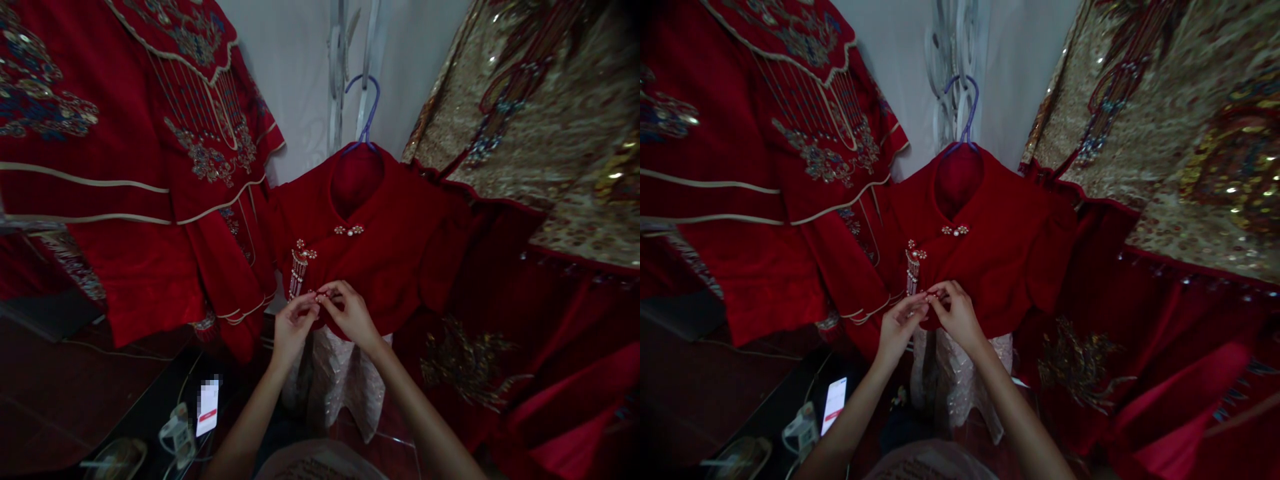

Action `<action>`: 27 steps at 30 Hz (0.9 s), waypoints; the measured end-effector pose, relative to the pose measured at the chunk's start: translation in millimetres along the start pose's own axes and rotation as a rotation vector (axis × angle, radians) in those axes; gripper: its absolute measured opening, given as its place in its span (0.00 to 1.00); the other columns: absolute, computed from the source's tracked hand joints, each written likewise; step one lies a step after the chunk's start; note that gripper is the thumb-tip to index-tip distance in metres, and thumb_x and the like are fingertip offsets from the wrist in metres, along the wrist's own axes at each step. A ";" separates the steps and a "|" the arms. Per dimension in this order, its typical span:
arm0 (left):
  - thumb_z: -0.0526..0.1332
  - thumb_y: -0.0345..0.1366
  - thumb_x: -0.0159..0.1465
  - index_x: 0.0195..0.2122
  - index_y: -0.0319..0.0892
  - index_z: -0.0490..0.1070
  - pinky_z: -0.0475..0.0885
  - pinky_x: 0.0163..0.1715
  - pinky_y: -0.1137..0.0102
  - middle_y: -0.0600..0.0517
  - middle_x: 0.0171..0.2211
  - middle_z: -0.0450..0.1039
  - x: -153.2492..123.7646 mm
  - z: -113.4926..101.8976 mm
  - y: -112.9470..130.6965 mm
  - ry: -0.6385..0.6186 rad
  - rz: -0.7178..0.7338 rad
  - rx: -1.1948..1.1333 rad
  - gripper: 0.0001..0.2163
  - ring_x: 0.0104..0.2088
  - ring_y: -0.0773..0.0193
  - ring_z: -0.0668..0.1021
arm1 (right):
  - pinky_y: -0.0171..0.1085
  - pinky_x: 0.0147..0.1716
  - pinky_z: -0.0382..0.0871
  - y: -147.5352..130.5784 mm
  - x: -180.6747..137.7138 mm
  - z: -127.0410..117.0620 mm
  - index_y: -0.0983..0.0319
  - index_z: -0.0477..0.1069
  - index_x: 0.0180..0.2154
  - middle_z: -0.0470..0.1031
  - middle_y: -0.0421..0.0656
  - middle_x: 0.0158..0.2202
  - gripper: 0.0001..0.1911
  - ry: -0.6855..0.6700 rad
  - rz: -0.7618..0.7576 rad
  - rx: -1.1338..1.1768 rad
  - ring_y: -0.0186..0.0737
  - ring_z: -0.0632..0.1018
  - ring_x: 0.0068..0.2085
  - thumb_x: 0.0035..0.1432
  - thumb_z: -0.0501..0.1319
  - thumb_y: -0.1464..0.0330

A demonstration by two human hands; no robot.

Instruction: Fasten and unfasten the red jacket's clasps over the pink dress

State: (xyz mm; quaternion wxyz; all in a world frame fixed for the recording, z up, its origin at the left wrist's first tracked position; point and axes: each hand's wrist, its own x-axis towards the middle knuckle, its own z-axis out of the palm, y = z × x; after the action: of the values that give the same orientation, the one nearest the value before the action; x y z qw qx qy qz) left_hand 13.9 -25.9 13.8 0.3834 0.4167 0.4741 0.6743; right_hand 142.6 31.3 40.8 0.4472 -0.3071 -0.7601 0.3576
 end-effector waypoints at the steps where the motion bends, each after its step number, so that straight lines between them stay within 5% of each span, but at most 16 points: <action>1: 0.66 0.36 0.53 0.41 0.38 0.74 0.75 0.39 0.69 0.46 0.40 0.77 0.2 0.8 0.0 0.008 0.012 0.019 0.15 0.38 0.64 0.78 | 0.32 0.36 0.73 0.3 -0.7 0.8 0.60 0.71 0.39 0.70 0.43 0.37 0.07 0.017 -0.008 -0.011 0.33 0.74 0.37 0.58 0.58 0.67; 19: 0.64 0.35 0.54 0.35 0.39 0.75 0.73 0.36 0.71 0.49 0.32 0.78 17.0 -0.6 -18.0 0.109 0.146 0.227 0.08 0.32 0.65 0.78 | 0.36 0.41 0.73 3.2 2.6 18.4 0.59 0.73 0.37 0.71 0.43 0.38 0.09 0.197 -0.047 -0.028 0.36 0.74 0.40 0.60 0.54 0.70; 23: 0.62 0.30 0.54 0.40 0.40 0.69 0.71 0.33 0.73 0.50 0.37 0.74 16.8 1.7 -16.1 0.120 0.180 0.269 0.12 0.33 0.68 0.76 | 0.36 0.39 0.73 7.7 1.7 9.1 0.59 0.73 0.39 0.74 0.44 0.40 0.10 0.164 0.039 0.045 0.37 0.76 0.40 0.60 0.55 0.66; 27: 0.62 0.30 0.54 0.42 0.41 0.66 0.71 0.32 0.73 0.50 0.39 0.71 15.1 -1.1 -19.9 0.248 0.196 0.308 0.14 0.32 0.68 0.74 | 0.35 0.32 0.75 11.2 -6.9 -10.4 0.61 0.71 0.40 0.75 0.45 0.38 0.13 0.297 0.217 0.181 0.37 0.77 0.35 0.59 0.57 0.60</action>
State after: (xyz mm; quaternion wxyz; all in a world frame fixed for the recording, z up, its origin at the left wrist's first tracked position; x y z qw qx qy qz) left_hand 9.9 -7.4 -2.6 0.1865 0.4284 0.5721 0.6741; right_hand 156.5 34.9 32.0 0.5391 -0.3950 -0.6129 0.4215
